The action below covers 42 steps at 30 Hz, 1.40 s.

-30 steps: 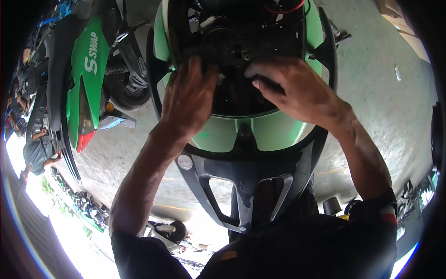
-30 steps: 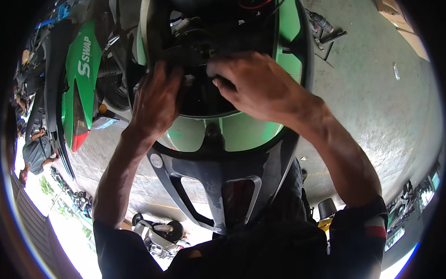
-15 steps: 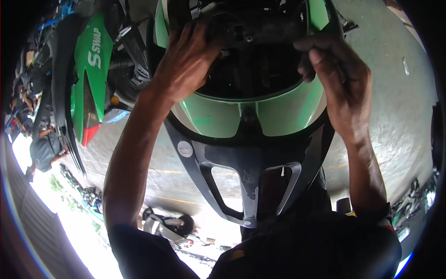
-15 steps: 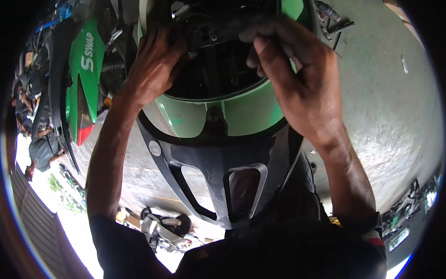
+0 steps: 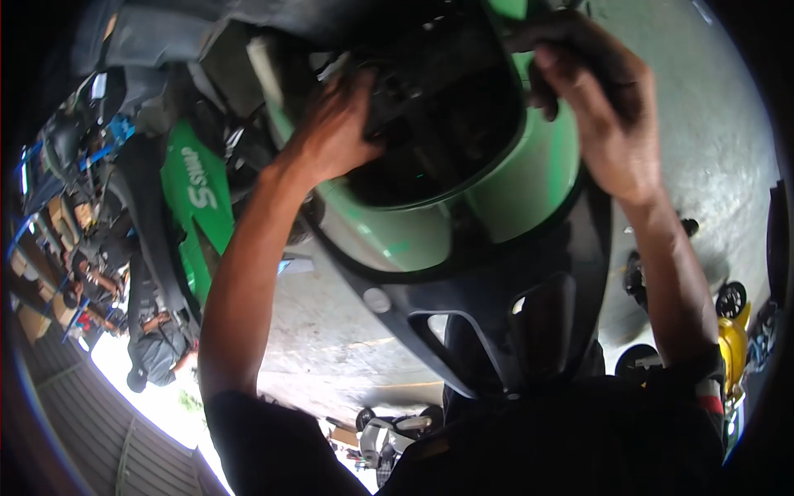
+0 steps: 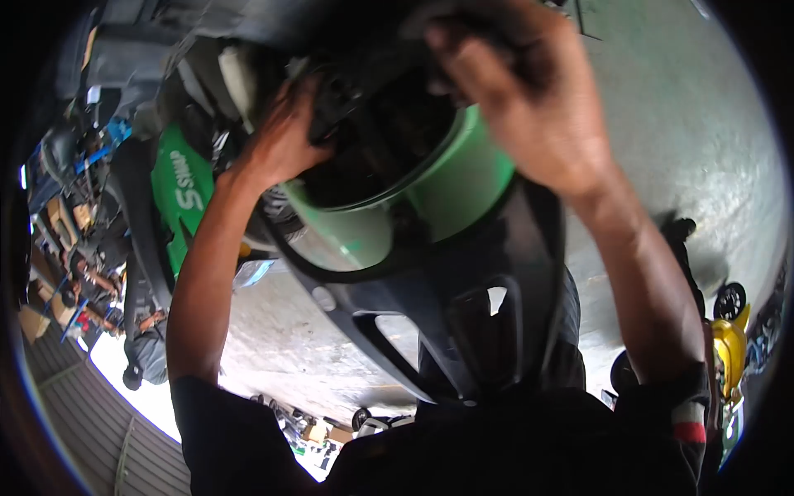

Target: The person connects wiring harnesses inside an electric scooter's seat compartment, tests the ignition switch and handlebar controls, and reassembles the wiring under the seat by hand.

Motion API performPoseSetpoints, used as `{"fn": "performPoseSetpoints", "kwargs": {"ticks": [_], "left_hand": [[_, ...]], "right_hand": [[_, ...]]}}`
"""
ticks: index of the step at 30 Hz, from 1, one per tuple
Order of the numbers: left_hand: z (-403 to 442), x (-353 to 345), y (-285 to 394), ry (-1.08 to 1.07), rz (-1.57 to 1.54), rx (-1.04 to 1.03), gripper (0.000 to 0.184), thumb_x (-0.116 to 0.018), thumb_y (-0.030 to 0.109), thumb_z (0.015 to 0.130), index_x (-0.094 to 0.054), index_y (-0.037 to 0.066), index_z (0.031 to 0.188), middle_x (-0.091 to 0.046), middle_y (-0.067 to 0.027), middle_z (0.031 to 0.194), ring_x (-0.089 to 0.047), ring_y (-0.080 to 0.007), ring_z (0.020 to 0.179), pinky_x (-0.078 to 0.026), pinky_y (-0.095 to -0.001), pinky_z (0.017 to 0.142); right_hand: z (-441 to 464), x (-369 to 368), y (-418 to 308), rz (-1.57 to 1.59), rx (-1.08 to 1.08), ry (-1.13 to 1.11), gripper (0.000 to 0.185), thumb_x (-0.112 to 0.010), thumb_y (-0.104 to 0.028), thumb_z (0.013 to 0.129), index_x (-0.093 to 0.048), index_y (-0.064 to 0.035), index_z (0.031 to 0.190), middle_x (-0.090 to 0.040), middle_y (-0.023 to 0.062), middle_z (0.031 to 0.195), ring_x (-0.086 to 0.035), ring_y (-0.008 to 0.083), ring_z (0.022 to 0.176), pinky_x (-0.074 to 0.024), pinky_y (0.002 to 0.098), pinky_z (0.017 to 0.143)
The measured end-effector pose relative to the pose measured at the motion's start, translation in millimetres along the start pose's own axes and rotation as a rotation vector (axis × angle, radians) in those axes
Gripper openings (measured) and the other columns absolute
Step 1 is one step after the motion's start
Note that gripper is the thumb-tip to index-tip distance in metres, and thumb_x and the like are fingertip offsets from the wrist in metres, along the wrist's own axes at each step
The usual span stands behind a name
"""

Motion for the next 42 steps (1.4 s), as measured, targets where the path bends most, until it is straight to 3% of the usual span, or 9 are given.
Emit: {"fn": "performPoseSetpoints", "kwargs": {"ticks": [2,5,6,9,16,32,34,38,42], "left_hand": [[-5.1,-9.0,-4.6,-0.026,-0.073,0.036,0.092,-0.087,0.019,0.064,-0.040,-0.009,0.139,-0.056,-0.0305,0.129,-0.052,-0.0441,0.126,-0.042,-0.0476,0.109],[-7.6,-9.3,-6.0,0.212,-0.025,-0.153,0.075,-0.087,0.022,0.064,-0.051,-0.010,0.121,-0.061,-0.0277,0.117,-0.060,-0.0401,0.114,-0.049,-0.0450,0.101],[-3.7,-3.9,-7.3,0.060,-0.082,-0.048,0.064,-0.086,0.022,0.065,-0.054,-0.008,0.112,-0.064,-0.0259,0.108,-0.064,-0.0395,0.107,-0.053,-0.0439,0.095],[-1.6,-2.6,-7.5,0.156,-0.055,-0.181,0.059,-0.084,0.021,0.065,-0.054,-0.008,0.107,-0.065,-0.0247,0.102,-0.066,-0.0402,0.102,-0.056,-0.0435,0.091],[-1.6,-12.6,-6.3,0.090,-0.089,-0.108,0.065,-0.083,0.021,0.065,-0.053,-0.010,0.113,-0.064,-0.0287,0.112,-0.063,-0.0421,0.111,-0.053,-0.0447,0.097],[0.1,-11.5,-10.1,0.056,-0.287,-0.054,0.070,-0.082,0.016,0.063,-0.048,-0.012,0.118,-0.056,-0.0298,0.122,-0.054,-0.0434,0.123,-0.049,-0.0445,0.104],[-0.3,-3.4,-9.7,0.126,-0.313,-0.080,0.074,-0.084,0.016,0.063,-0.047,-0.007,0.124,-0.059,-0.0254,0.113,-0.060,-0.0418,0.112,-0.053,-0.0459,0.092],[-2.2,-13.7,-13.8,0.080,-0.350,-0.090,0.091,-0.082,0.013,0.063,-0.037,-0.013,0.139,-0.052,-0.0336,0.133,-0.054,-0.0456,0.125,-0.050,-0.0459,0.102],[-0.4,-23.8,-15.6,-0.016,-0.419,-0.049,0.090,-0.082,0.013,0.064,-0.038,-0.013,0.138,-0.053,-0.0334,0.131,-0.057,-0.0470,0.120,-0.050,-0.0469,0.101]], "right_hand": [[-0.3,12.1,17.8,-0.047,0.005,-0.088,0.023,-0.053,-0.008,0.101,-0.064,0.0039,0.118,-0.064,0.0098,0.096,-0.062,0.0145,0.081,-0.0493,0.0266,0.068],[-4.2,26.8,30.3,-0.762,0.251,-0.078,0.031,-0.053,-0.011,0.099,-0.059,0.0027,0.126,-0.061,0.0176,0.115,-0.063,0.0223,0.091,-0.0518,0.0295,0.073],[13.5,13.7,3.1,-0.289,0.163,-0.053,0.036,-0.056,-0.022,0.096,-0.066,0.0082,0.112,-0.068,0.0198,0.087,-0.064,0.0253,0.063,-0.0517,0.0317,0.051],[7.5,5.8,-15.2,-0.313,0.225,0.123,0.031,-0.056,-0.019,0.095,-0.068,0.0088,0.104,-0.068,0.0161,0.085,-0.063,0.0215,0.063,-0.0491,0.0304,0.053],[6.3,4.5,-9.0,-0.203,0.275,0.027,0.023,-0.054,-0.010,0.093,-0.067,0.0086,0.096,-0.067,0.0142,0.076,-0.059,0.0203,0.059,-0.0479,0.0330,0.055],[11.7,4.0,0.2,-0.301,0.212,-0.018,0.024,-0.056,-0.017,0.099,-0.066,0.0047,0.097,-0.067,0.0112,0.075,-0.060,0.0170,0.061,-0.0481,0.0312,0.058],[13.7,10.9,5.6,-0.332,0.319,0.094,0.027,-0.057,-0.019,0.100,-0.066,0.0054,0.097,-0.066,0.0114,0.076,-0.060,0.0171,0.062,-0.0482,0.0314,0.058],[12.5,-3.9,-13.2,-0.272,0.071,0.055,0.025,-0.052,-0.014,0.102,-0.067,0.0059,0.106,-0.069,0.0117,0.080,-0.064,0.0152,0.061,-0.0490,0.0291,0.056],[5.2,-1.0,0.9,-0.338,0.060,0.056,0.025,-0.052,-0.014,0.102,-0.069,0.0020,0.111,-0.073,0.0130,0.082,-0.067,0.0181,0.061,-0.0537,0.0324,0.056]]}}
Point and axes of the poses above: each hand's wrist, its own z-axis towards the middle knuckle, its own x-axis out of the back of the hand, y = z × x, the point moved 7 cm from there along z, towards the middle knuckle
